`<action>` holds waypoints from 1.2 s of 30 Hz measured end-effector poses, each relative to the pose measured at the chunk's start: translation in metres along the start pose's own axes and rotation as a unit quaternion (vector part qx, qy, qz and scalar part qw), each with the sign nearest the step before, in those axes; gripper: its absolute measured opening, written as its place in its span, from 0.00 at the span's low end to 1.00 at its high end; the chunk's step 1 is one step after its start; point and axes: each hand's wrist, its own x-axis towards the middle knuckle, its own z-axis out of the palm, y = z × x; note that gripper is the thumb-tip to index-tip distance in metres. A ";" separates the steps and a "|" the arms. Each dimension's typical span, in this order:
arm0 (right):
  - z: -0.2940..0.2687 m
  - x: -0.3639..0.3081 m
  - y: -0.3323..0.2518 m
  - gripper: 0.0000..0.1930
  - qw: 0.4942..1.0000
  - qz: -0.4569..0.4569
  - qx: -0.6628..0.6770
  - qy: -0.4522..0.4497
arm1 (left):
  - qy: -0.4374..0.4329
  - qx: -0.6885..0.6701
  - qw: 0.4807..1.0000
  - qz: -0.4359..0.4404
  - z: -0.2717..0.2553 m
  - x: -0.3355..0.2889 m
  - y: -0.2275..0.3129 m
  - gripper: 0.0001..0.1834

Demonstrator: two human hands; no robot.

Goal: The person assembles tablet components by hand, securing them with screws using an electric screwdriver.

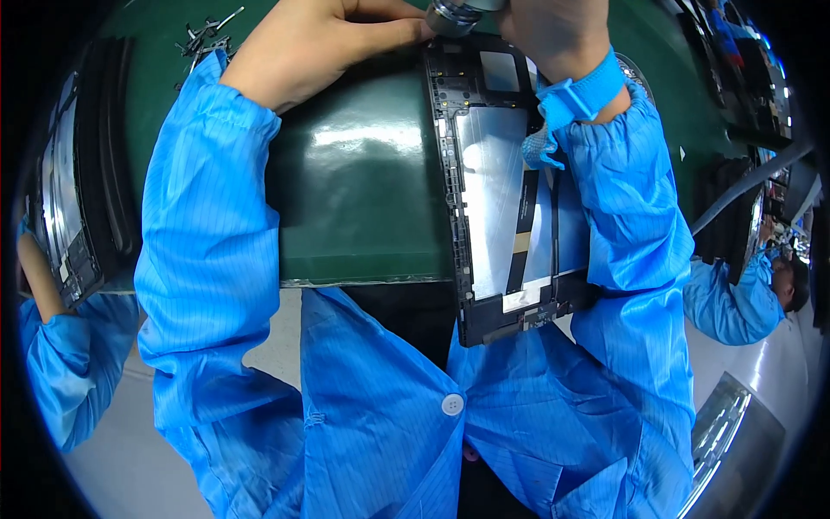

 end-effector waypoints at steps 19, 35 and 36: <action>0.010 0.001 -0.008 0.09 0.994 0.067 0.072 0.054 | 0.015 -0.039 0.998 -0.054 0.000 -0.007 0.028 0.15; -0.084 -0.001 -0.078 0.11 0.985 -0.029 0.080 0.148 | 0.132 0.295 0.945 0.045 0.131 -0.148 0.114 0.31; -0.097 -0.010 -0.091 0.12 0.980 -0.003 0.054 0.192 | 0.136 0.297 0.944 0.045 0.122 -0.138 0.109 0.29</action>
